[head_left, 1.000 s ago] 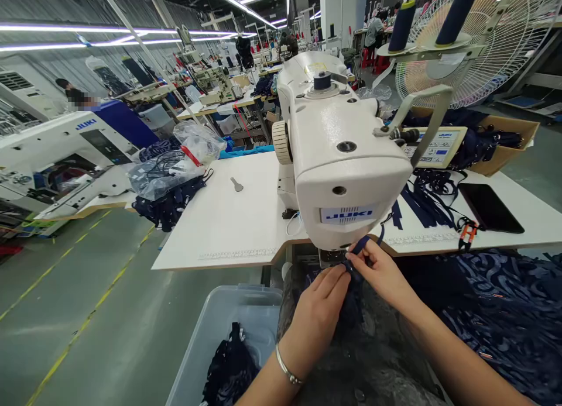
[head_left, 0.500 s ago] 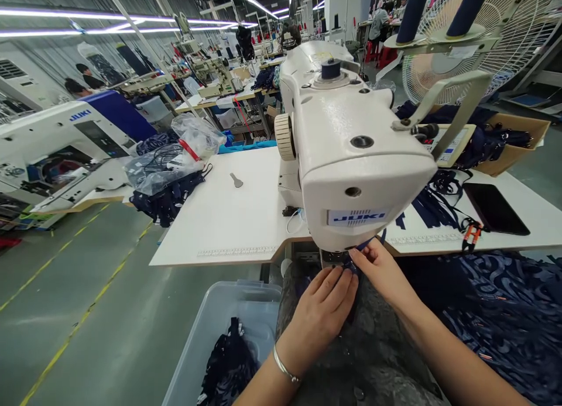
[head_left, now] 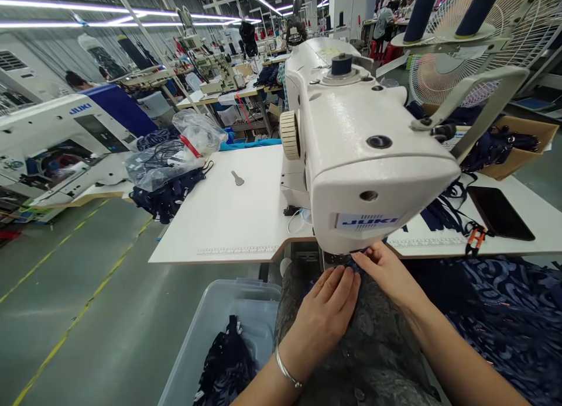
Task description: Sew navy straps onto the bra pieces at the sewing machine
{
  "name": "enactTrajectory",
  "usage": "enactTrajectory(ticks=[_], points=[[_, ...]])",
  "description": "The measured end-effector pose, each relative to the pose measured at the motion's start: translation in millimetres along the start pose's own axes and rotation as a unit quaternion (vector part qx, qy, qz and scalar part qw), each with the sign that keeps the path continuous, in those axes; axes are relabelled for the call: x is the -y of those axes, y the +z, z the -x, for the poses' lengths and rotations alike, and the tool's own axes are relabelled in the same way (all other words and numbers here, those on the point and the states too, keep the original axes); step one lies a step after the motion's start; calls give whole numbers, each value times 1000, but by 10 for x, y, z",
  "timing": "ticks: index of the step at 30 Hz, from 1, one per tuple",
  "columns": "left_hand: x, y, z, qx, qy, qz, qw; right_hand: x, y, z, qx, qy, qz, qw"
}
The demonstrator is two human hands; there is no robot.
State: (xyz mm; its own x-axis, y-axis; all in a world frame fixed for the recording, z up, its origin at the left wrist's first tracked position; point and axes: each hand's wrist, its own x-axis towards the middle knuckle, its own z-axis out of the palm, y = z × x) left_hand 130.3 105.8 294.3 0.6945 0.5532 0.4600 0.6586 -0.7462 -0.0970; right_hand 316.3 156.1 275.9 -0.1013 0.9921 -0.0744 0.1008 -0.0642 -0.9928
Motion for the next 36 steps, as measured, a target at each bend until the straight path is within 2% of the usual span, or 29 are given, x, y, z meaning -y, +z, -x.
enactTrajectory(ticks=[4, 10, 17, 22, 28, 36], points=[[2, -18, -43, -3, -10, 17, 1000, -34, 2, -1, -5, -6, -1, 1000], [-1, -94, -131, 39, -45, 60, 996, 23, -55, -77, 15, -34, -9, 999], [-164, -29, -171, 45, -79, -52, 994, 98, -105, -357, -3, -107, 125, 986], [-247, 5, -210, 57, -90, -109, 988, 177, -63, -437, 23, -145, 152, 978], [-274, 38, -248, 67, -103, -120, 985, 225, -41, -463, 7, -178, 162, 971], [-280, 51, -269, 71, -112, -131, 982, 245, -18, -519, 23, -206, 151, 967]])
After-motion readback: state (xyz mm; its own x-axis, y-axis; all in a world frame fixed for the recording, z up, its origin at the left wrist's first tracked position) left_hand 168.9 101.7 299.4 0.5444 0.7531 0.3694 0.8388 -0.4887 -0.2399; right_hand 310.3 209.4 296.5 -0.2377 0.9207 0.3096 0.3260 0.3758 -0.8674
